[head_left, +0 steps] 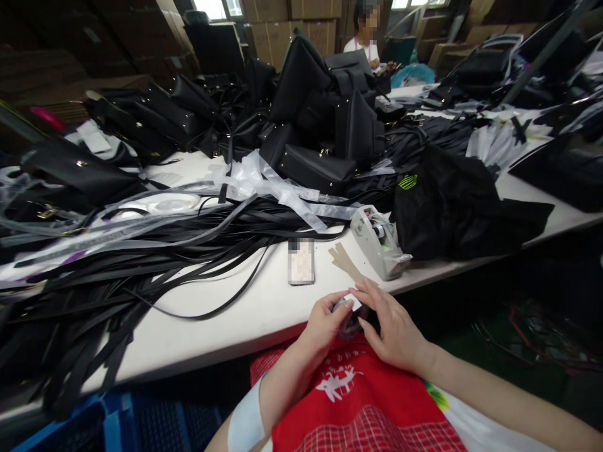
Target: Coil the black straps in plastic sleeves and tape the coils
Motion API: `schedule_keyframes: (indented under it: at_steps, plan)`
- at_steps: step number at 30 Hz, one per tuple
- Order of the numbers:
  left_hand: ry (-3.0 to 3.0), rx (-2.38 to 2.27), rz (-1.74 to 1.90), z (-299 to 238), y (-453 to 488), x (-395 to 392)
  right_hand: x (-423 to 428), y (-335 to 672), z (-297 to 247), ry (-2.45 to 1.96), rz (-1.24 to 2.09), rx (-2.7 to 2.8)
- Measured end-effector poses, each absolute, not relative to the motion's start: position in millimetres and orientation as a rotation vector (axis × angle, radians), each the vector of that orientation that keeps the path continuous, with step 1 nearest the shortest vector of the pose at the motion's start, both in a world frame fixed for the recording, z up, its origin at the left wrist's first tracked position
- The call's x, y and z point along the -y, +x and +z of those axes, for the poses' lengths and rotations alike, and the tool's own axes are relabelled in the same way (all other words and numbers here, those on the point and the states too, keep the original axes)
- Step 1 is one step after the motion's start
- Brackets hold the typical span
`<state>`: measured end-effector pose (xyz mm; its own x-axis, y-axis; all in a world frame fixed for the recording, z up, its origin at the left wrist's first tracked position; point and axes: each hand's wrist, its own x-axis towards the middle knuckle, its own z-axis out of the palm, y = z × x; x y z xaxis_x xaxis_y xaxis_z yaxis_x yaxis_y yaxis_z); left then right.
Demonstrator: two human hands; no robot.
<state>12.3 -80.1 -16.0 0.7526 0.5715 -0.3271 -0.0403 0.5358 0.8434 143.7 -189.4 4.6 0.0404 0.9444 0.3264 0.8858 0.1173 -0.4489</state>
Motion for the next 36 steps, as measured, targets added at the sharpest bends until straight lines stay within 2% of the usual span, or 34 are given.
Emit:
schedule_keyframes:
  at_steps: [6, 10, 13, 15, 17, 21, 26, 32, 36]
  plan:
    - [0.955, -0.678, 0.413, -11, 10, 75, 184, 161, 19, -1.713, 0.019, 1.963]
    - [0.973, -0.766, 0.451, -11, 5, 70, 169, 233, 33, -1.876, -0.144, 1.460]
    - [0.963, -0.773, 0.455, -11, 3, 68, 157, 283, 27, -2.010, 0.151, 1.095]
    - [0.957, -0.765, 0.448, -13, 3, 68, 150, 300, 17, -2.010, 0.381, 1.033]
    - [0.953, -0.762, 0.451, -17, 4, 69, 146, 304, 8, -1.977, 0.475, 1.021]
    - [0.947, -0.756, 0.445, -25, 5, 71, 146, 295, 5, -1.916, 0.513, 0.967]
    - [0.913, -0.763, 0.425, -22, 4, 71, 168, 277, 10, -1.882, 0.389, 0.908]
    - [0.906, -0.782, 0.448, -24, 10, 70, 190, 270, -21, -1.901, 0.612, 0.643]
    - [1.031, -0.766, 0.474, -22, 18, 70, 197, 258, -11, -1.877, 0.671, 0.637]
